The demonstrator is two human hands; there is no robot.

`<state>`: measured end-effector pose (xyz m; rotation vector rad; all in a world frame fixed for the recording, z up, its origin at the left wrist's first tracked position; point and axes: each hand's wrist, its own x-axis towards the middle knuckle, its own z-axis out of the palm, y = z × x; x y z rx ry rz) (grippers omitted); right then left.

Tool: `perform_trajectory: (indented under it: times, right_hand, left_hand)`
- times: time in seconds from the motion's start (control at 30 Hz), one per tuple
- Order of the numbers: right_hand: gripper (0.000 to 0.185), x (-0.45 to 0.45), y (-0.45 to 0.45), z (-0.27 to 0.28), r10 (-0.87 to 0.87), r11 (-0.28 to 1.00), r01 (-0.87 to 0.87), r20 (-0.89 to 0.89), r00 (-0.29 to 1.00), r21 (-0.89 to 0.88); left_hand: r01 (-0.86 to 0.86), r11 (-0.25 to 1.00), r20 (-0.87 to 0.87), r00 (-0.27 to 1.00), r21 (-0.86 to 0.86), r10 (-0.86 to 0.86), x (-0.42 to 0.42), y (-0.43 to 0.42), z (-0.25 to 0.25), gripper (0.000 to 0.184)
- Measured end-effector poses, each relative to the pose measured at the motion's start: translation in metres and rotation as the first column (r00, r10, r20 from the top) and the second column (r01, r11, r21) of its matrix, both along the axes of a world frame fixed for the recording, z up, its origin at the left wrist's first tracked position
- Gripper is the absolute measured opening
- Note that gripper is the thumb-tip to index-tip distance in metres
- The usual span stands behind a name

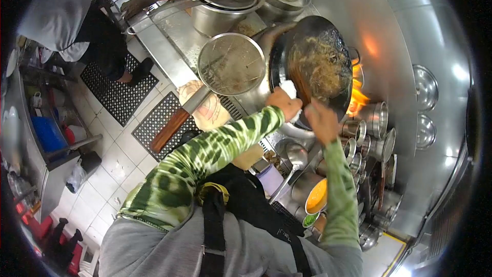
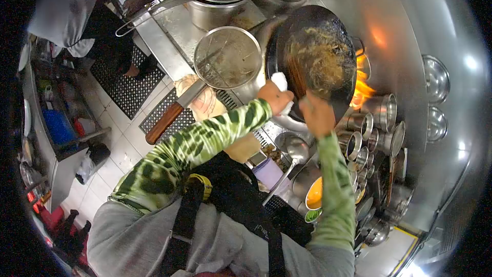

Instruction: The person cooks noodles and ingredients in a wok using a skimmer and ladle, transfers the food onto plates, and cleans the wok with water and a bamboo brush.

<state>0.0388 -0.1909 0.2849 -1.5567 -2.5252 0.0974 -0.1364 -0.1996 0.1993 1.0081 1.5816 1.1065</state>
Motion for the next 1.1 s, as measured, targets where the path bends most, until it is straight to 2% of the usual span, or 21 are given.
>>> perform_trajectory:
  times: [0.03, 0.1, 0.17, 0.23, 0.27, 0.3, 0.4, 0.47, 0.5, 0.57, 0.63, 0.7, 0.73, 0.77, 0.87, 0.9, 0.93, 1.0, 1.03, 1.07, 1.1]
  right_hand:
    - [0.043, 0.007, -0.020, 0.012, 0.069, 0.998, -0.070, -0.034, 0.997, -0.012]
    - [0.045, 0.044, -0.003, 0.049, 0.004, 0.962, 0.053, 0.208, 0.978, -0.267]
    - [0.042, 0.106, 0.082, 0.029, 0.205, 0.972, -0.162, 0.284, 0.936, -0.170]
    - [0.033, 0.120, 0.171, 0.011, 0.050, 0.982, 0.015, 0.340, 0.939, -0.187]
    - [0.033, 0.075, 0.156, 0.025, -0.204, 0.942, 0.253, 0.222, 0.954, -0.221]
    - [0.034, 0.018, 0.128, 0.040, -0.457, 0.838, 0.469, 0.109, 0.883, -0.280]
    - [0.038, 0.009, 0.090, -0.005, -0.256, 0.967, 0.256, -0.019, 0.967, 0.001]
    - [0.043, 0.002, 0.032, 0.001, -0.098, 0.995, 0.093, 0.151, 0.984, 0.037]
    - [0.044, 0.015, 0.018, 0.009, -0.040, 0.999, 0.039, 0.193, 0.980, 0.006]
    - [0.046, 0.056, 0.005, 0.032, 0.084, 0.995, -0.068, 0.253, 0.964, -0.070]
    - [0.043, 0.092, 0.041, 0.056, 0.049, 0.959, 0.104, 0.514, 0.856, -0.263]
    - [0.030, 0.100, 0.086, 0.063, -0.104, 0.980, 0.169, 0.462, 0.881, -0.102]
    - [0.032, 0.095, 0.113, 0.057, -0.139, 0.976, 0.205, 0.518, 0.844, -0.072]
    - [0.034, 0.091, 0.135, 0.049, -0.180, 0.971, 0.239, 0.570, 0.802, -0.030]
    - [0.040, 0.077, 0.113, 0.006, -0.297, 0.953, 0.277, 0.541, 0.787, 0.120]
    - [0.043, 0.092, 0.098, -0.001, -0.103, 0.992, 0.060, 0.415, 0.904, 0.115]
    - [0.044, 0.105, 0.088, 0.004, -0.082, 0.989, 0.024, 0.395, 0.915, 0.149]
    - [0.044, 0.114, 0.098, 0.018, -0.190, 0.981, 0.148, 0.433, 0.881, 0.129]
    - [0.045, 0.105, 0.113, 0.033, -0.313, 0.946, 0.314, 0.493, 0.812, 0.083]
    - [0.045, 0.104, 0.134, 0.035, -0.324, 0.941, 0.337, 0.345, 0.881, 0.024]
    - [0.044, 0.092, 0.148, 0.023, -0.309, 0.950, 0.287, 0.242, 0.920, 0.120]
  left_hand:
    - [0.021, 1.000, 0.025, 0.999, -0.017, -0.021, 0.001, 0.000, -0.003, 0.049]
    - [-0.016, 0.998, 0.006, 1.000, -0.059, 0.017, 0.004, -0.003, 0.004, 0.048]
    - [-0.105, 0.992, -0.095, 0.989, 0.070, 0.111, 0.013, -0.002, -0.006, 0.047]
    - [0.098, 0.992, 0.085, 0.992, -0.076, -0.092, -0.003, -0.004, 0.008, 0.062]
    - [0.204, 0.968, 0.171, 0.969, -0.144, -0.179, -0.011, -0.005, 0.015, 0.075]
    - [0.191, 0.973, 0.169, 0.971, -0.131, -0.168, -0.011, -0.005, 0.015, 0.070]
    - [0.122, 0.988, 0.196, 0.975, -0.090, -0.103, -0.013, -0.009, 0.019, 0.049]
    - [0.054, 0.995, 0.200, 0.979, -0.079, -0.037, -0.012, -0.012, 0.023, 0.044]
    - [0.018, 1.000, 0.046, 0.999, 0.015, -0.019, 0.001, -0.001, -0.006, 0.044]
    - [0.059, 0.998, 0.025, 0.998, 0.017, -0.060, 0.000, 0.001, -0.008, 0.043]
    - [0.068, 0.996, -0.033, 0.997, 0.059, -0.066, 0.002, 0.005, -0.013, 0.043]
    - [0.144, 0.989, 0.139, 0.979, 0.021, -0.146, -0.015, -0.006, 0.016, 0.031]
    - [0.194, 0.977, -0.035, 0.981, 0.090, -0.192, -0.010, -0.001, -0.004, 0.025]
    - [0.215, 0.972, -0.073, 0.975, 0.089, -0.209, -0.011, 0.004, -0.008, 0.026]
    - [0.263, 0.965, -0.072, 0.962, 0.013, -0.262, -0.019, 0.006, 0.004, 0.031]
    - [0.202, 0.964, 0.218, 0.962, -0.171, -0.162, -0.033, -0.005, 0.044, 0.045]
    - [0.206, 0.968, 0.238, 0.957, -0.141, -0.169, -0.035, -0.005, 0.047, 0.042]
    - [0.212, 0.972, 0.189, 0.963, -0.097, -0.191, -0.033, -0.001, 0.040, 0.042]
    - [0.222, 0.972, 0.160, 0.965, -0.074, -0.208, -0.031, -0.001, 0.045, 0.042]
    - [0.210, 0.974, 0.262, 0.948, -0.088, -0.180, -0.031, -0.005, 0.049, 0.041]
    - [0.217, 0.973, 0.294, 0.938, -0.078, -0.186, -0.029, -0.007, 0.048, 0.040]
